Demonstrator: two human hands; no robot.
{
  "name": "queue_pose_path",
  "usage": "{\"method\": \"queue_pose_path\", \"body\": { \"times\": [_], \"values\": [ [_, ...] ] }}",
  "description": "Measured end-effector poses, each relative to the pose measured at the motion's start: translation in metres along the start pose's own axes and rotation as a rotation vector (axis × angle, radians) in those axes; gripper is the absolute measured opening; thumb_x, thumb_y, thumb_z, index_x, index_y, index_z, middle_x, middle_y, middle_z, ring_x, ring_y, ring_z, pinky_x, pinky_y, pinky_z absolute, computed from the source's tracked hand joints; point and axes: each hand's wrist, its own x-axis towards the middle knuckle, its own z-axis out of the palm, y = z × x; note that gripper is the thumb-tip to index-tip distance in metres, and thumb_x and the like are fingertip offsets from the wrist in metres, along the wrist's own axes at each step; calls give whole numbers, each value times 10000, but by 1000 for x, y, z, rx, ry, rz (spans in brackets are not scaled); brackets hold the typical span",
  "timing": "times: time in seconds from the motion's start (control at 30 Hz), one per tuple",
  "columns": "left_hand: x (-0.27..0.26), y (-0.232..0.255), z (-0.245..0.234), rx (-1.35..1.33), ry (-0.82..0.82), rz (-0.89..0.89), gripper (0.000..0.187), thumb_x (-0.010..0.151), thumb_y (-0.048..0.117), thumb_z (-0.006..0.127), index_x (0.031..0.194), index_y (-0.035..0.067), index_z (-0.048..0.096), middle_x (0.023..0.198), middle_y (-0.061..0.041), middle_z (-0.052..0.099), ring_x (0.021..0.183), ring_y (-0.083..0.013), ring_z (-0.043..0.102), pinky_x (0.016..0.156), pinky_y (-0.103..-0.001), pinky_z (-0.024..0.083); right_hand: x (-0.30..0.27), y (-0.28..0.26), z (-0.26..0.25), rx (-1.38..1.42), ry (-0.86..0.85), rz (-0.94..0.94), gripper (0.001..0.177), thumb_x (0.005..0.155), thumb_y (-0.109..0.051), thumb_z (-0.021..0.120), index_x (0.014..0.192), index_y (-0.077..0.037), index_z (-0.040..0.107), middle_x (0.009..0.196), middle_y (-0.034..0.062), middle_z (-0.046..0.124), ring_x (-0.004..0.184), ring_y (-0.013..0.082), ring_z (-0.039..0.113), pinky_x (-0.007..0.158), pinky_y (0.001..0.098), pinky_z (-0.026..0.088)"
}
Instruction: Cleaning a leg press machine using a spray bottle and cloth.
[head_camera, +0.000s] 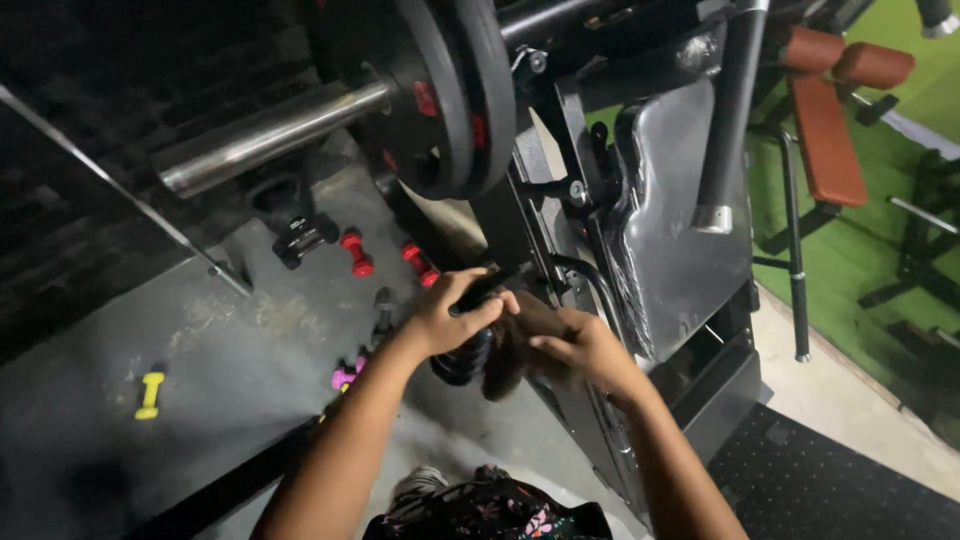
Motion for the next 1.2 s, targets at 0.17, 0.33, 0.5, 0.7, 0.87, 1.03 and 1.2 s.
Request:
{"method": "queue_pose_path", "body": {
  "times": [0.17,0.33,0.5,0.7,0.87,1.03,1.2],
  "values": [
    [-14,-18,-23,39,52,-38,206,941,245,629,952,84,758,840,-17,719,810,-138,692,770,-299,537,0,25,-26,255,-110,-94,227,927,-175,770,1018,21,701,886,-10,680,837,69,601,752,276,533],
    [-20,-7,-45,20,160,-169,184,942,191,649,1022,82,773,842,-34,717,797,-150,661,738,-303,524,-16,-11,-49,-75,-153,-24,287,815,-220,790,1005,-18,717,833,-40,733,781,37,625,701,244,528],
    [-24,-19,-52,153,296,101,125,958,150,670,1035,72,731,975,-76,753,883,-225,721,781,-346,549,-19,12,-42,217,76,103,285,943,-254,730,934,30,715,800,18,633,735,75,559,650,267,456],
    [-24,-47,-34,290,346,282,138,953,121,682,1078,63,679,1029,-119,728,928,-322,717,801,-410,553,16,-19,40,808,380,411,257,1011,-271,659,1186,-84,648,847,41,638,621,201,506,552,399,483],
    [-27,-33,-31,71,138,220,152,914,141,699,1052,77,687,1002,-123,699,913,-317,726,798,-392,565,43,-64,89,1156,328,323,330,973,-310,579,1229,-103,571,1020,33,685,848,112,722,651,348,628],
    [-33,-19,-52,-38,-209,378,122,836,141,718,939,81,693,1112,-152,688,1022,-326,691,900,-395,542,44,-89,92,1052,293,153,365,939,-245,640,1271,-100,597,1108,46,730,732,224,664,476,376,495],
    [-31,-19,-77,-86,-275,89,187,787,181,709,967,129,709,1081,-122,707,1026,-285,708,952,-392,545,52,-26,71,792,343,30,334,920,-72,614,1251,-25,624,1103,48,696,920,96,695,813,257,579]
  ]
}}
